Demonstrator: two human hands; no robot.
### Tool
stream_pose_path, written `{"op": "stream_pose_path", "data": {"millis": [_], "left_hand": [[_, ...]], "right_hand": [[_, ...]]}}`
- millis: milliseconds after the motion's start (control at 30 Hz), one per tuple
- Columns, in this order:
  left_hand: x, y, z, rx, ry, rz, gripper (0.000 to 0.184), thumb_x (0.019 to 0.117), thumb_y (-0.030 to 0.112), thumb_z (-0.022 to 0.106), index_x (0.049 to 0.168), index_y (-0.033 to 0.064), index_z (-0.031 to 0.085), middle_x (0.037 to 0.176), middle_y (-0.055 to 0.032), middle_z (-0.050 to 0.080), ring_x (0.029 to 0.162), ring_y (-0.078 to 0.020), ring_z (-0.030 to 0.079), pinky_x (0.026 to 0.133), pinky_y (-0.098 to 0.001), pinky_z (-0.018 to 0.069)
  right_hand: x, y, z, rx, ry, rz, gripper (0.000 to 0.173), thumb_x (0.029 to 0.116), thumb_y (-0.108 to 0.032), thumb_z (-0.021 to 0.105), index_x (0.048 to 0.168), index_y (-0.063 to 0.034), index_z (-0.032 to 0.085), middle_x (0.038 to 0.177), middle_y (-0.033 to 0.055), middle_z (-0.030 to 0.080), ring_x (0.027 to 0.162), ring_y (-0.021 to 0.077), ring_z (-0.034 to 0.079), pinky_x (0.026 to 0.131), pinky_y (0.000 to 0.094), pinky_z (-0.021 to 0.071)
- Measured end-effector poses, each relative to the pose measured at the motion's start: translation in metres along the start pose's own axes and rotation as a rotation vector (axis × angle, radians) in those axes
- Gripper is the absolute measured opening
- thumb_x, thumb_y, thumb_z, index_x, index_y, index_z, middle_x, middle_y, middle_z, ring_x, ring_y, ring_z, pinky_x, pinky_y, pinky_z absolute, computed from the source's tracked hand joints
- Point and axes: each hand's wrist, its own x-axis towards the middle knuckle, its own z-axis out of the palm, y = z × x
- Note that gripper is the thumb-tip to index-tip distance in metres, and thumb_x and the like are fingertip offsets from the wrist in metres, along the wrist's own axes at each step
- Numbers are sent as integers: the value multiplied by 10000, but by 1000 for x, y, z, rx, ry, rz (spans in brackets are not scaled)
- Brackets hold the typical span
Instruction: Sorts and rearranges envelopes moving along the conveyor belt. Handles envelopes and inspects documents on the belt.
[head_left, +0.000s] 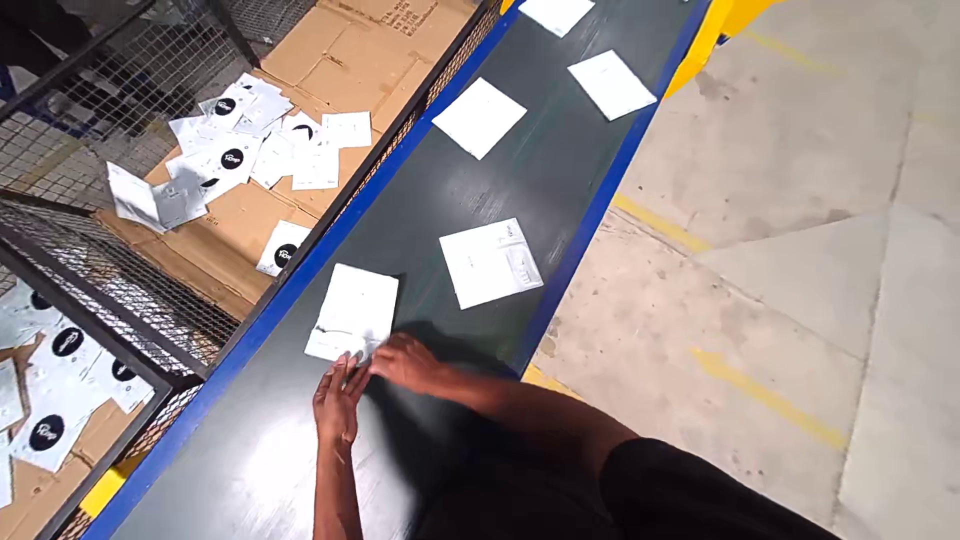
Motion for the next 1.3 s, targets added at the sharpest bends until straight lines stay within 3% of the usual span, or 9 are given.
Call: {"op": "stream_pose_path", "data": {"millis": [100, 267, 467, 667, 833, 900, 1033, 1133, 1300], "left_hand": [[8, 9, -26, 332, 93, 301, 330, 978, 85, 662, 1259, -60, 567, 1122, -171, 713, 957, -270, 744, 818, -463, 645], [27, 14, -66, 1480, 238, 492, 1333, 646, 776, 790, 1577, -36, 288, 1597, -378, 231, 1461, -592, 233, 1124, -777, 231], [0, 17, -113, 1327, 285, 181, 1217, 585, 627, 933, 1460, -55, 433, 1344, -345, 565, 1265, -504, 553, 1047, -699, 427], [3, 135, -150, 904, 89, 200, 570, 842, 266, 847, 1279, -14, 612, 1053, -144, 735, 895, -222, 732, 842, -481, 621], [35, 209, -251, 803, 578, 502, 1109, 811, 594, 803, 1565, -13, 261, 1480, -176, 519, 1331, -199, 556, 1130, -374, 470], [28, 180, -213, 1035, 376, 647, 1109, 854, 518, 790, 1540, -137, 217, 1555, -363, 330, 1471, -417, 352, 1223, -504, 313], [17, 41, -83, 1378, -197, 724, 1223, 675, 793, 759, 1584, 80, 359, 1623, -202, 347, 1507, -395, 306, 1197, -652, 276], [20, -3, -74, 1619, -69, 601, 1157, 630, 898, 672, 1545, 226, 451, 1573, -170, 421, 1438, -438, 374, 1100, -720, 305], [22, 12, -131, 1336, 19, 474, 544, 838, 479, 810, 1150, 47, 700, 1109, -189, 695, 1094, -402, 633, 951, -603, 514]], "right_hand": [[-50, -41, 11, 233, -91, -84, 305, 1045, -396, 572, 984, -162, 758, 1244, -12, 709, 1259, 159, 611, 1147, 402, 437], [-74, 12, -60, 39, 12, 198, 435, 1000, -508, 606, 1296, -204, 697, 1447, 11, 601, 1384, 154, 519, 1175, 373, 428], [-100, 123, -130, -194, -106, 537, 1005, 803, -782, 649, 1559, -156, 434, 1628, 101, 397, 1505, 327, 358, 1187, 570, 345], [-80, 92, -106, -181, -262, 461, 762, 822, -707, 690, 1372, -186, 600, 1329, 121, 612, 1231, 372, 561, 968, 613, 458], [-63, 60, -83, 39, -403, 404, 397, 997, -439, 614, 1187, -94, 668, 1179, 153, 677, 1142, 352, 644, 930, 556, 542], [-45, 47, -77, 143, -414, 323, 325, 1022, -393, 587, 1095, -90, 679, 1084, 140, 682, 1062, 321, 667, 887, 533, 560], [13, 28, -69, 301, -514, 105, 316, 999, -437, 630, 1001, -123, 672, 1064, 84, 675, 1038, 256, 660, 866, 530, 552], [90, 76, -82, 108, -417, 154, 543, 914, -481, 736, 1359, -190, 628, 1437, 55, 587, 1301, 239, 583, 1056, 513, 514], [183, 151, -96, -317, -450, 200, 1300, 563, -613, 937, 1601, -115, 334, 1657, 153, 313, 1518, 403, 292, 1180, 670, 284]]}}
